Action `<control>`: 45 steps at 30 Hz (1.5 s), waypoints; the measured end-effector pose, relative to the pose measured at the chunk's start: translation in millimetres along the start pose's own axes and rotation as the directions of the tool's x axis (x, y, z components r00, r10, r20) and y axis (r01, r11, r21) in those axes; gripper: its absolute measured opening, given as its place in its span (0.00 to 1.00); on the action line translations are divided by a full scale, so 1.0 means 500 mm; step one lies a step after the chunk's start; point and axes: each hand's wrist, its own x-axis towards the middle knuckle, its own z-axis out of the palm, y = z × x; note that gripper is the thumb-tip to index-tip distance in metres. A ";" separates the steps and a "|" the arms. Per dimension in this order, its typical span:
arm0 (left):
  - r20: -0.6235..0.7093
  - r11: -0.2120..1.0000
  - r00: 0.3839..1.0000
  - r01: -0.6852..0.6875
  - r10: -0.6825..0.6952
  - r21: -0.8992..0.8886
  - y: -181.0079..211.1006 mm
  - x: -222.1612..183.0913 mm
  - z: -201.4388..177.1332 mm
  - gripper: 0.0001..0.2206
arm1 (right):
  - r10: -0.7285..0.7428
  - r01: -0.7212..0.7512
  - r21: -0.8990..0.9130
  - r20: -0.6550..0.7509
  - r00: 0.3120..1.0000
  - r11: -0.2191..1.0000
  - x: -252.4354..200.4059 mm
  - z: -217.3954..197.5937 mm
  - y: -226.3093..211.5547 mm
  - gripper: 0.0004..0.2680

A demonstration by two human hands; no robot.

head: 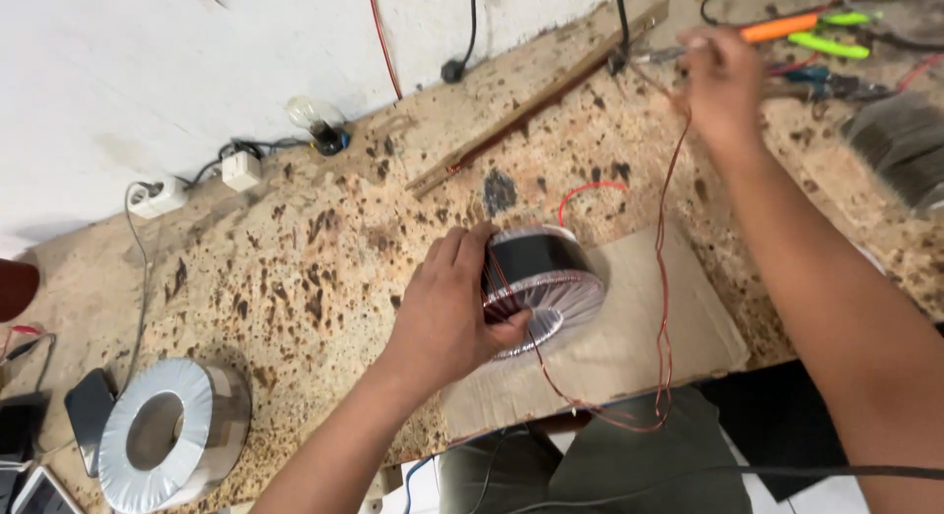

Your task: Manually winding copper wire around a toroidal transformer core to create a primary coil using a wooden stick as a shuttle.

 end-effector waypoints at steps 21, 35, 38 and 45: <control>0.001 0.998 0.999 0.042 -0.042 -0.049 -0.009 0.003 0.006 0.41 | 0.281 -0.274 -0.418 -0.047 0.959 0.866 0.219 0.047 -0.044 0.06; 0.072 0.984 0.991 0.121 -0.113 -0.131 -0.003 0.015 -0.024 0.42 | 0.877 -0.881 -0.258 0.393 0.278 0.395 0.132 0.226 0.256 0.26; 0.027 0.986 0.999 0.038 -0.034 -0.164 -0.012 0.030 -0.023 0.38 | 0.724 -0.855 0.052 0.506 0.469 0.517 0.165 0.101 0.049 0.15; 0.129 0.974 0.981 0.163 -0.143 -0.157 -0.063 0.065 -0.006 0.39 | 0.478 -0.714 0.513 0.530 0.701 0.477 0.192 -0.173 0.063 0.08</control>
